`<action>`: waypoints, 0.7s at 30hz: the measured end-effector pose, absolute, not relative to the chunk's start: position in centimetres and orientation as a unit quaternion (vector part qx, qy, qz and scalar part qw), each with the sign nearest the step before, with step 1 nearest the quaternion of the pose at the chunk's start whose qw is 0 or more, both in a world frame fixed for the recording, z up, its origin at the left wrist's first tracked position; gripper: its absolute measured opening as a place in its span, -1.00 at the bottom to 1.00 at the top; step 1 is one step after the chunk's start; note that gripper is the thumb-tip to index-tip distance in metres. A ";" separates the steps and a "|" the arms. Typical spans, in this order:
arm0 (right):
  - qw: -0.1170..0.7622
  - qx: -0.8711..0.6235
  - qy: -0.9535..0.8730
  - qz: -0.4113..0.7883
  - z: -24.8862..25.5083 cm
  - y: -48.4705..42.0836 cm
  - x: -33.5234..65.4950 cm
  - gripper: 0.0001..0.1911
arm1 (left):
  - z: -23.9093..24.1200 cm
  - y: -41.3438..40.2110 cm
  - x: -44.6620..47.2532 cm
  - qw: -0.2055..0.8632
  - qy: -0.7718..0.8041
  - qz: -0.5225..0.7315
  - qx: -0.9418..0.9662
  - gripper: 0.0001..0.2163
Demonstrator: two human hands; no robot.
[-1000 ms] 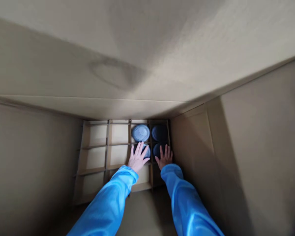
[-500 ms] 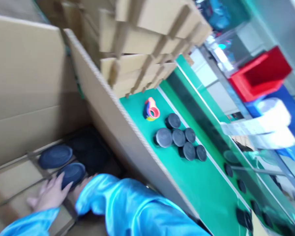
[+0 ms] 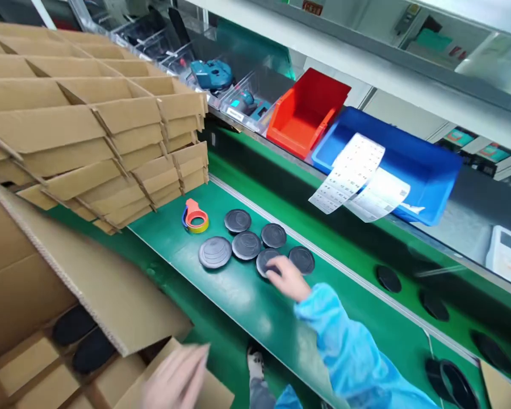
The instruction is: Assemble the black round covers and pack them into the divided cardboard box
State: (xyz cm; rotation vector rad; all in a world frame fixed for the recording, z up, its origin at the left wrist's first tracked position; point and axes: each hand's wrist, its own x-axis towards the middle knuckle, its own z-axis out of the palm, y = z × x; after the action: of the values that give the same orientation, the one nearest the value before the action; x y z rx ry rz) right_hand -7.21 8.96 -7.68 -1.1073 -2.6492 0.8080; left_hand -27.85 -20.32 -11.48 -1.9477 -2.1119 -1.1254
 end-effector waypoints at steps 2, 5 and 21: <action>0.018 -0.488 -0.855 0.174 -8.1 12.4 -4.3 -0.25 | -10.8 -13.0 -23.6 0.007 -0.679 -0.316 -0.663 -0.66; -0.104 -0.569 -0.806 0.129 -10.1 15.8 -1.9 0.11 | -11.2 -1.9 -19.6 -0.026 -0.722 -0.198 -0.663 -0.39; -0.002 -0.513 -0.852 0.101 -20.1 7.1 10.5 0.07 | -12.3 -2.1 -11.9 -0.321 -0.690 -0.124 -0.637 0.10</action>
State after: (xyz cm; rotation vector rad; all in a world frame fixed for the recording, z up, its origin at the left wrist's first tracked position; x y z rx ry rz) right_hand 10.46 7.08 -20.06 -1.6138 -2.6812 0.3167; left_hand -11.87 -2.11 -12.26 -2.5506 -2.7650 -0.4972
